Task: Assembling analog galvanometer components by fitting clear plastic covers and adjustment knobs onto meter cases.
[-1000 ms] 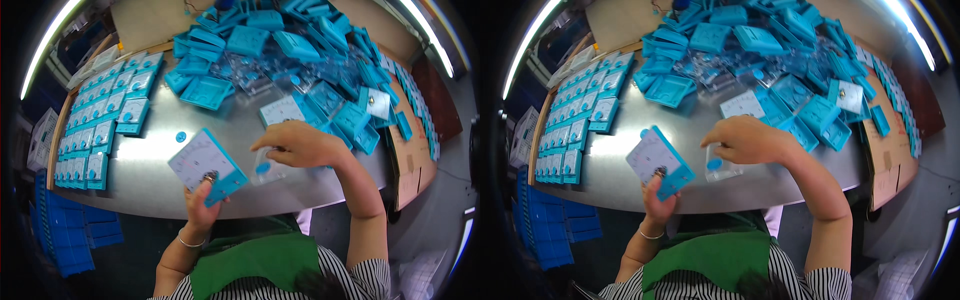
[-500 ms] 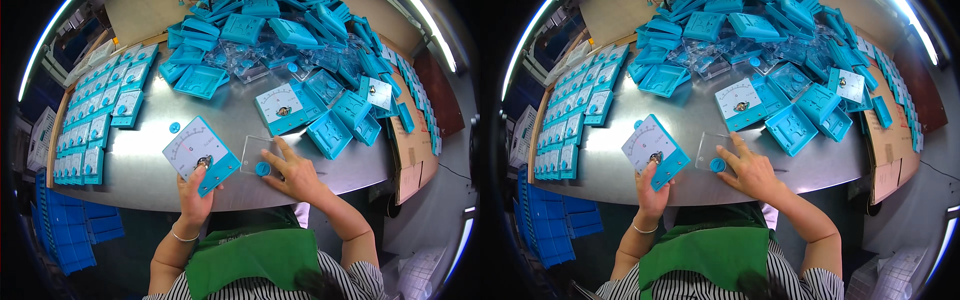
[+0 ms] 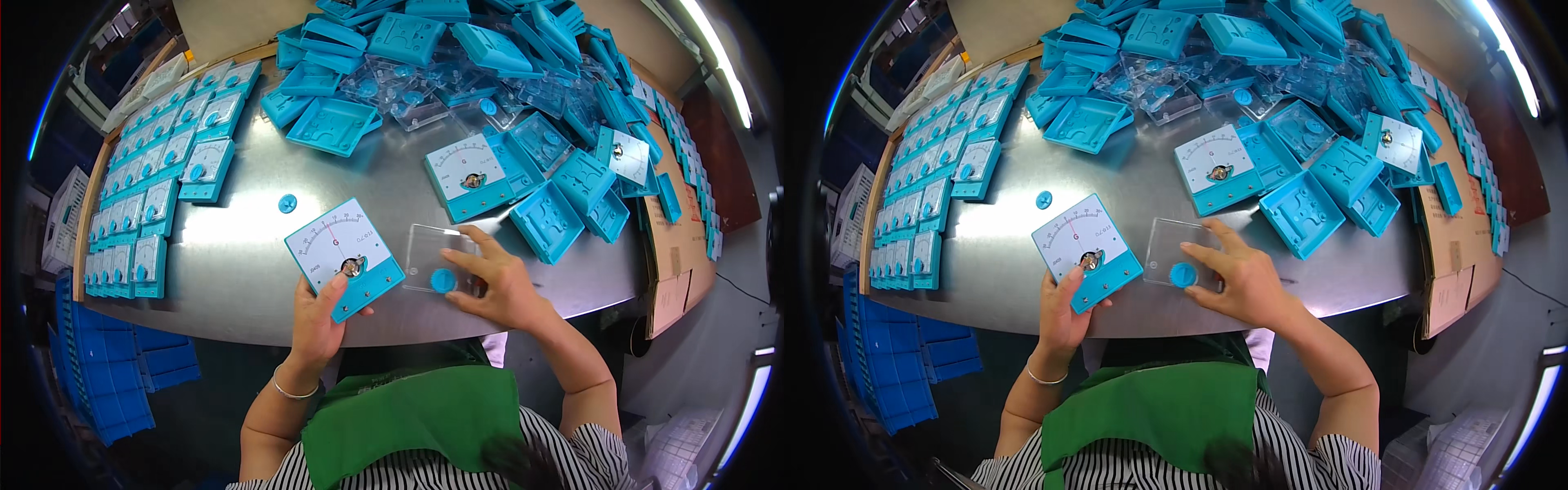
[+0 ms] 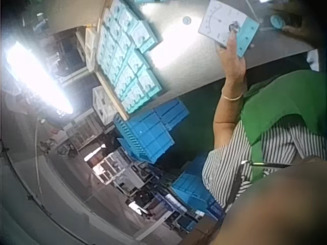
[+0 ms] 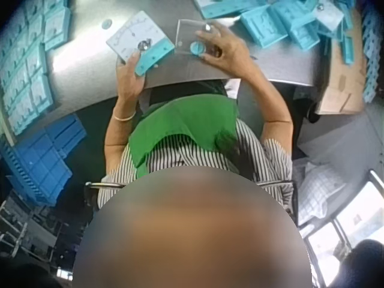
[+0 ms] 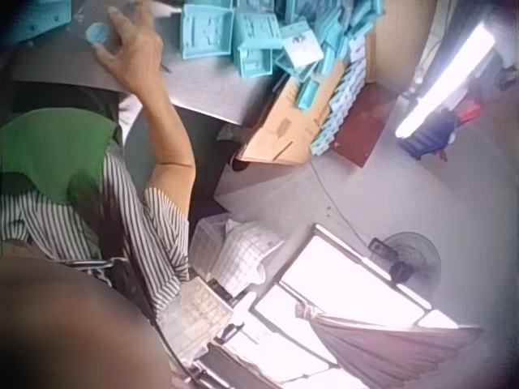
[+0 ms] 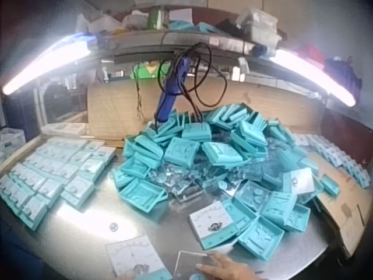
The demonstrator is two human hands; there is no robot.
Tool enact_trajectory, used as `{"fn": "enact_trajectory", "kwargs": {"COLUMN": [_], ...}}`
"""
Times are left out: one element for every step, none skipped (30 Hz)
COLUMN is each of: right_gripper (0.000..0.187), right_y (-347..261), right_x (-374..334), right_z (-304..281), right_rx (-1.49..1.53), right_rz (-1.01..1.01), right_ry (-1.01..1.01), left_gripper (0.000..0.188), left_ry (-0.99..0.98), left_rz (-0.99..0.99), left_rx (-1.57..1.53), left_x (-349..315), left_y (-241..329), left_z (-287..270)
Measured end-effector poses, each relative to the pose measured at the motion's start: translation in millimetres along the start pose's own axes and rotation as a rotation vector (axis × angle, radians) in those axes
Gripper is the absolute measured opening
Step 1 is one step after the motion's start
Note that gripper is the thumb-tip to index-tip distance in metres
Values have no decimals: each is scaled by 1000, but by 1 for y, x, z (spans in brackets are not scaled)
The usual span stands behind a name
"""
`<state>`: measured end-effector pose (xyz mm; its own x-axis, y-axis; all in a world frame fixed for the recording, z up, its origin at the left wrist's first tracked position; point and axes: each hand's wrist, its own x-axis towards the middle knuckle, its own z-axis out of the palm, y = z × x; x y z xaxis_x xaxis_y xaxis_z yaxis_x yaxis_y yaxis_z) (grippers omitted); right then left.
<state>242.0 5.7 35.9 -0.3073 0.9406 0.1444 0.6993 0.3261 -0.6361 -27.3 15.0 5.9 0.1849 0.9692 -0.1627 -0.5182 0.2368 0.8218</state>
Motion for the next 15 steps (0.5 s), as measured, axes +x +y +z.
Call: {"fn": "enact_trajectory", "kwargs": {"right_gripper": [53,54,54,54,54,54,55,55,55,54,53,53,52,51,51], "right_y": [0,0,-3,-9,-17,-23,-25,-25,-25,-24,-22,-22,-21,-21,-20], "right_x": [-1,-3,-3,0,6,12,16,19,21,21,21,21,20,19,18], "right_z": [-6,-13,-19,-23,-27,-28,-23,-20,-18,-17,-18,-18,-18,-18,-19], "right_rx": [0,83,167,171,248,320,300,298,262,226,220,222,236,247,247], "right_rz": [-2,9,22,19,74,131,80,84,39,-6,-2,-4,18,43,43], "right_ry": [-2,30,62,57,3,-46,-46,-40,-54,-69,-104,-104,-141,-176,-173], "left_gripper": [35,35,39,43,43,49,55,55,56,57,56,56,56,56,56], "left_ry": [-18,-11,-77,-144,-137,-127,-115,-120,-154,-186,-203,-201,-203,-209,-210], "left_rz": [-43,-41,-113,-186,-188,-327,-465,-469,-513,-557,-571,-570,-575,-581,-582], "left_rx": [-1,0,-54,-108,-106,-189,-273,-271,-325,-379,-411,-408,-404,-400,-397], "left_x": [0,-1,-2,-3,-5,-4,-5,-4,-4,-5,-5,-5,-6,-6,-6], "left_y": [1,1,2,2,0,-6,-10,-13,-15,-16,-18,-19,-20,-20,-21], "left_z": [-4,-5,-6,-6,-3,6,13,20,27,31,31,32,33,34,34]}}
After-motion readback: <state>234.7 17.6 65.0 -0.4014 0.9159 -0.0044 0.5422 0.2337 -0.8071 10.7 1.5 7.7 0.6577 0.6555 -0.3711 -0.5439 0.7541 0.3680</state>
